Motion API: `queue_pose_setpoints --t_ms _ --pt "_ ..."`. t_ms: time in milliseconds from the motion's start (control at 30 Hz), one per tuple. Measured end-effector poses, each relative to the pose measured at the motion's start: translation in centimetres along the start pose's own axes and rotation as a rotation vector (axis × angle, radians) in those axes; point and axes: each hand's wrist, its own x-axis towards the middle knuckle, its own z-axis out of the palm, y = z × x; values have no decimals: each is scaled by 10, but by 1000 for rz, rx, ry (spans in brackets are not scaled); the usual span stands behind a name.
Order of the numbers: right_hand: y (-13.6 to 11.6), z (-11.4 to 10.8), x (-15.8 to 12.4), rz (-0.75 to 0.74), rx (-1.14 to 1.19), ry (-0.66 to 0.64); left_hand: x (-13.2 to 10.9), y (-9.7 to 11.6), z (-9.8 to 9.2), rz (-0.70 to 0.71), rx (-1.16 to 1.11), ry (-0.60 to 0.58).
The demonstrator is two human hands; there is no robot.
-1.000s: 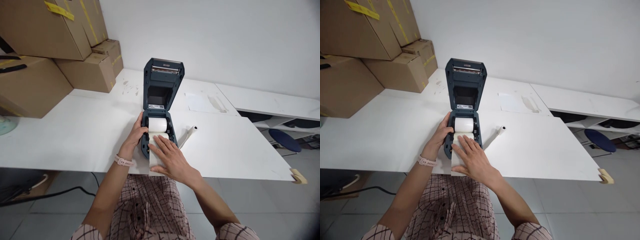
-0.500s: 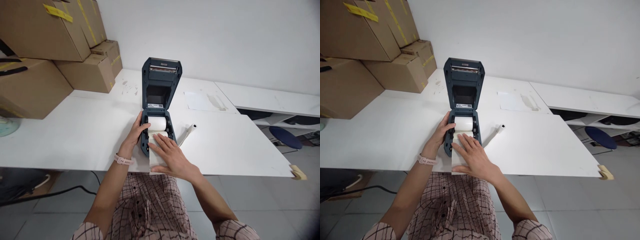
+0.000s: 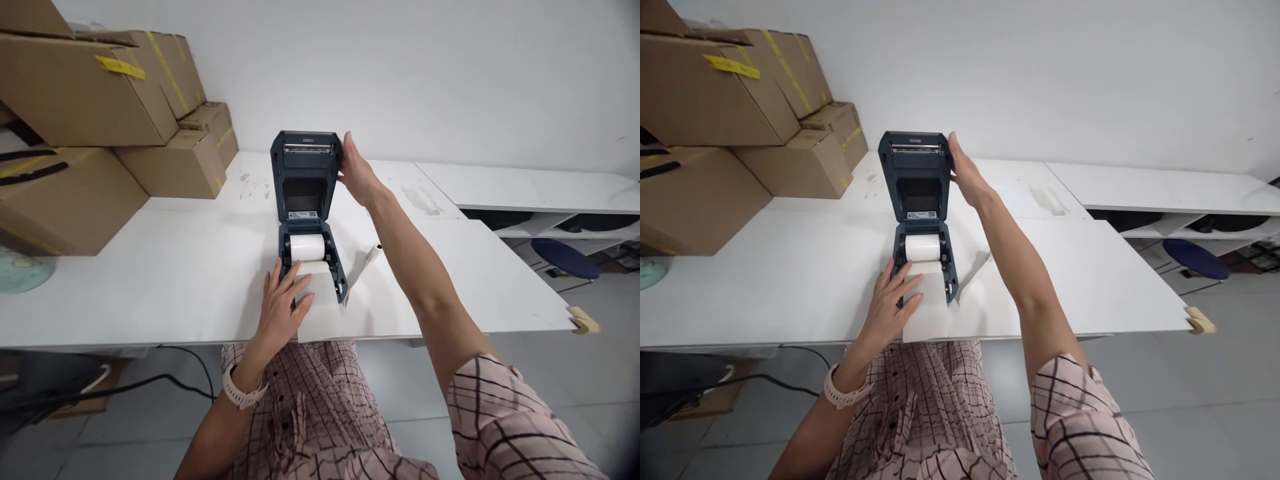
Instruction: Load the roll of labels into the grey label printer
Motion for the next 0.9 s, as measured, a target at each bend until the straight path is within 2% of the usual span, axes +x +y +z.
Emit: queue_pose_setpoints --t_ms 100,200,267,367,433,500,600,733,900 --pt "-9 10 -19 -30 21 26 -13 -4 -9 -14 -92 95" --pt "-18 23 -74 -54 -16 78 -24 -12 -21 -99 -238 330" --pt "-22 36 -119 -34 -47 98 -25 -16 -28 -158 -316 421" --pt "-24 63 -180 17 -105 112 -19 -15 -30 -235 -395 370" --pt "-23 82 -207 54 -121 156 -10 -10 -25 -280 -416 296" --pt "-20 96 -221 104 -73 232 0 -3 -17 -317 -436 245" --pt "-14 104 -226 198 52 308 12 3 -5 -363 -522 193" --pt "-4 104 -226 333 170 245 17 1 1 -404 -643 132" --pt "7 108 -232 447 368 212 12 -8 5 -376 -686 92"
